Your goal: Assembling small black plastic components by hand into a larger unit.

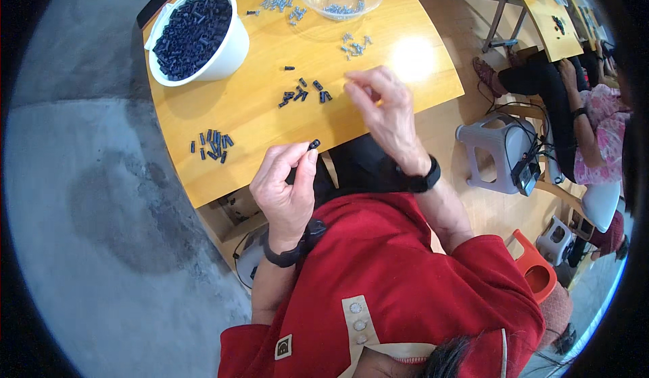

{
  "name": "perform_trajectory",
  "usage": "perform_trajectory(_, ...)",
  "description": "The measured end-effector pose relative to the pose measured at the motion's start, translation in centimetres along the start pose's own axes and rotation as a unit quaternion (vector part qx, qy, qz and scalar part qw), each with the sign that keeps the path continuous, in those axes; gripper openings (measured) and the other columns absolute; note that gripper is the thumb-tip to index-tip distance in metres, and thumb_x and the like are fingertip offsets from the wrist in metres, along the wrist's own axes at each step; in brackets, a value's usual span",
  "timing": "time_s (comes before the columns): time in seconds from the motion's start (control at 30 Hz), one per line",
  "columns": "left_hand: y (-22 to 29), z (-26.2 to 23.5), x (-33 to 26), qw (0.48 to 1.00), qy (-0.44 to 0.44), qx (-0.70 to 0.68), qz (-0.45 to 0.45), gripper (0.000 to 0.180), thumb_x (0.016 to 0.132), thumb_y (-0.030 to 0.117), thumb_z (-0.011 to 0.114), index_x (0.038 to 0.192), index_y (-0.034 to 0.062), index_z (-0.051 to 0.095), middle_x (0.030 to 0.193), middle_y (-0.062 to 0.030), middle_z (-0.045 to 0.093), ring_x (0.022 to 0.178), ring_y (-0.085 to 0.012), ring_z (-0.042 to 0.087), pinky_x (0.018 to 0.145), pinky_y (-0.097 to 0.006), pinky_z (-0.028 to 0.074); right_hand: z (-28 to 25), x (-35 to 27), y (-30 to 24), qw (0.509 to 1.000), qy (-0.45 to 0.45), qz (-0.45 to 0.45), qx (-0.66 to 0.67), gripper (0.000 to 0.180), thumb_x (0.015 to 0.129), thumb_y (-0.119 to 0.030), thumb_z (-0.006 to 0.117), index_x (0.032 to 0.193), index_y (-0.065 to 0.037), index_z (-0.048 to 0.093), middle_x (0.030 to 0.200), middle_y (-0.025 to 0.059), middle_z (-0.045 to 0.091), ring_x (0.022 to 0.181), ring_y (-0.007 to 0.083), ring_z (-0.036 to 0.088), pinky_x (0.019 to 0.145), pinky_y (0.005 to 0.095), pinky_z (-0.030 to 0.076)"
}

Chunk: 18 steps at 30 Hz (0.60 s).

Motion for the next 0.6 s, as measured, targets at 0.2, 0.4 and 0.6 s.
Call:
perform_trajectory(0.2, -0.3, -0.2, 0.3, 1.000, -0.006, -0.016, -0.004, 0.010, 0.082, -0.006, 0.070, 0.093, -0.0034, 0.070, 0.083, -0.0063, 0.065, 0.072, -0.0111, 0.058, 0.066, -0.023, 0.046, 0.3, 2.9, 2.9, 0.982, 0.028, -0.092, -0.163, 0.017, 0.086, -0.005, 0.063, 0.101, -0.007, 0.070, 0.088, 0.0105, 0.063, 0.077, 0.0281, 0.065, 0.064, 0.0360, 0.053)
perform_trajectory(0.4, -0.8, -0.2, 0.3, 1.000, -0.008, -0.021, 0.002, 0.012, 0.082, -0.005, 0.071, 0.093, -0.0033, 0.069, 0.082, -0.0077, 0.066, 0.070, -0.0125, 0.059, 0.065, -0.024, 0.047, 1.5, 3.1, 3.4, 0.963, -0.014, -0.124, -0.240, 0.021, 0.083, -0.005, 0.063, 0.103, -0.011, 0.069, 0.091, 0.0077, 0.062, 0.080, 0.0267, 0.065, 0.067, 0.0364, 0.054)
perform_trajectory(0.6, -0.4, -0.1, 0.3, 1.000, -0.014, -0.017, -0.015, 0.010, 0.083, -0.005, 0.070, 0.093, -0.0037, 0.069, 0.085, -0.0065, 0.065, 0.074, -0.0112, 0.058, 0.067, -0.023, 0.046, 1.7, 2.6, 3.5, 0.956, -0.007, -0.147, -0.252, 0.013, 0.081, -0.006, 0.063, 0.093, -0.010, 0.066, 0.086, 0.0070, 0.059, 0.080, 0.0264, 0.064, 0.066, 0.0367, 0.054)
Point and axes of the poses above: each hand's wrist, its own x-axis towards the middle knuckle, its own z-axis out of the palm, y = z × x, the point moved 5 cm from there along x, towards the middle knuckle
